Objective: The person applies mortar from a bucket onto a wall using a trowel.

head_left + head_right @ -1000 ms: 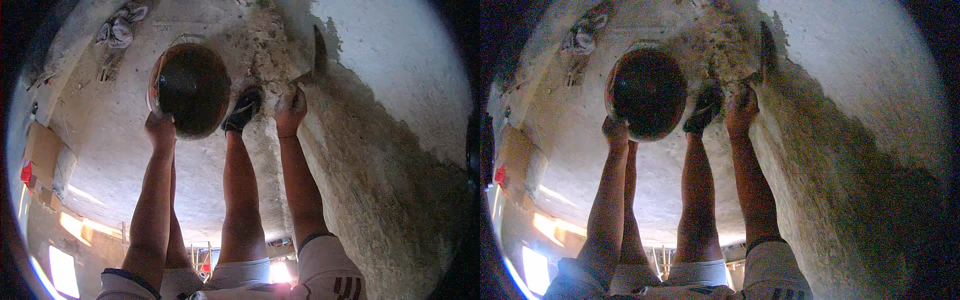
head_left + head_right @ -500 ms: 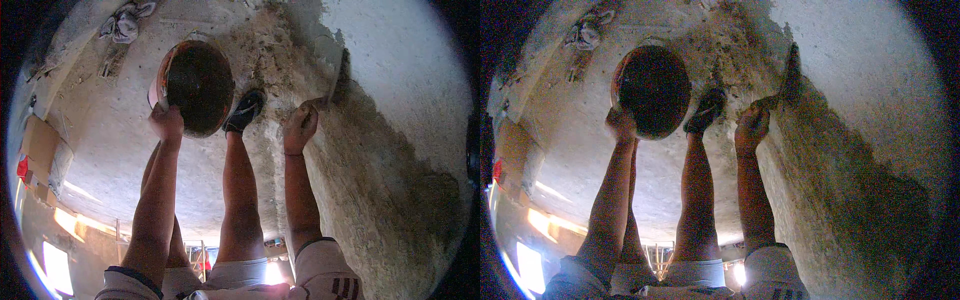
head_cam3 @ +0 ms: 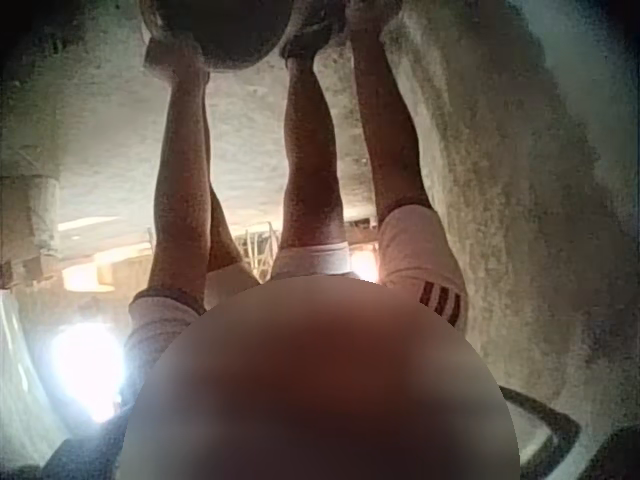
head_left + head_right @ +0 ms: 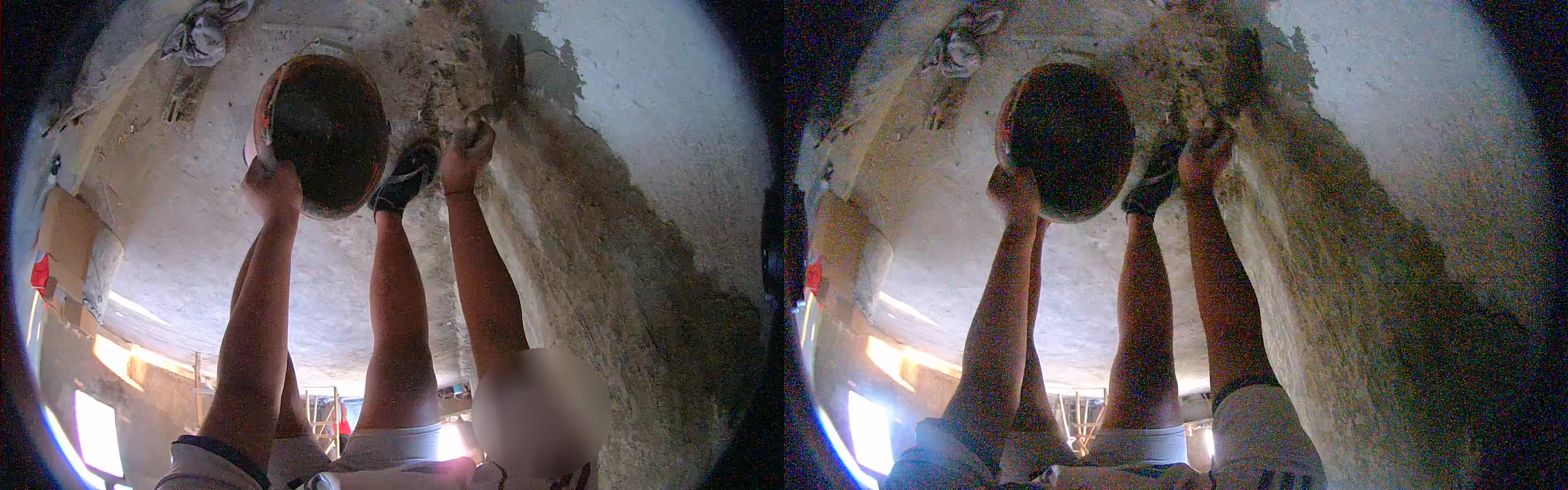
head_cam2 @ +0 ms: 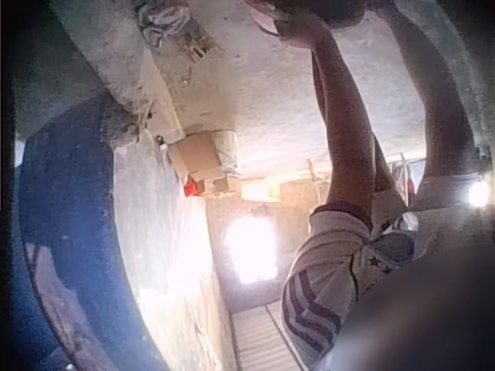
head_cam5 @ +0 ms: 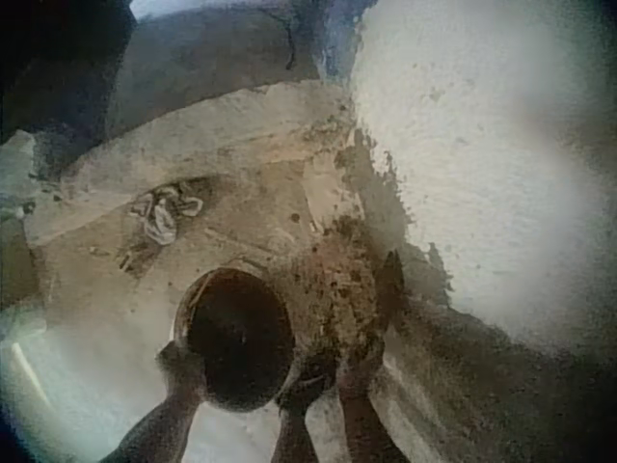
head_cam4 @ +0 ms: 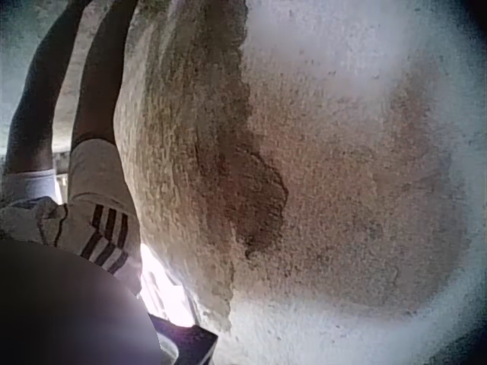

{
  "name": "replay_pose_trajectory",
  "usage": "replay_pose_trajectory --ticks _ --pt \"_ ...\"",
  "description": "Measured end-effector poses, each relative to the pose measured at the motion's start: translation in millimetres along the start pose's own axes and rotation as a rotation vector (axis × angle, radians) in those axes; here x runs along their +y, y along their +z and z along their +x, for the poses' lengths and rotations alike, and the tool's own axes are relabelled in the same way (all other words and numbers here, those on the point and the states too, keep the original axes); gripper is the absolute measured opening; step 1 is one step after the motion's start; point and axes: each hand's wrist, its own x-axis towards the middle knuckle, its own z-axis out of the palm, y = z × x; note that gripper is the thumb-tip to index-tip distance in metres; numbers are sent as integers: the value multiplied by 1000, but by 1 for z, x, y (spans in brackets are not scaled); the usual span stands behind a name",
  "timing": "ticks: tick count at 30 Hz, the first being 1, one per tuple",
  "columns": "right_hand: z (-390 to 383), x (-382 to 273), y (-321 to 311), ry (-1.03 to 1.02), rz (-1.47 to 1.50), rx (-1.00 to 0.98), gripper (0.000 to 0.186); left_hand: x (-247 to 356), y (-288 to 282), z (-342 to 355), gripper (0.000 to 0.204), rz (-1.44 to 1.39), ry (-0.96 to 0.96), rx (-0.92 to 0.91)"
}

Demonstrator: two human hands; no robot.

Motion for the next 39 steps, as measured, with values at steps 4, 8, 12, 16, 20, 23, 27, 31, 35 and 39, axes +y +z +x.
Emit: replay_pose_trajectory --ticks 4,8,12,16,20,23,27,31,35,39 --pt "-10 -18 3 -139 -126 92 36 -2 -1 3 22 85 -31 2" --pt "-11 -32 -15 -62 -174 56 33 8 0 -4 21 39 -7 -26" --pt "-10 -57 -21 -187 -250 95 28 3 1 -2 19 34 25 -14" --pt "-14 -80 -28 -13 -44 110 24 -12 9 4 17 4 76 25" --pt "-13 -85 -42 6 -170 97 23 -10 8 2 17 -58 106 0" --pt "-17 -92 -57 34 -49 135 22 9 8 -5 17 69 84 -6" --pt "-36 -101 -77 65 191 15 21 -30 17 9 16 -84 86 -1" --pt "-36 -133 -91 265 289 -27 20 -18 15 8 16 16 88 9" --pt "-32 -148 -112 431 433 -114 21 -14 13 7 17 -18 37 4" --pt "-45 -145 -135 288 511 -121 22 1 6 7 17 274 127 12"
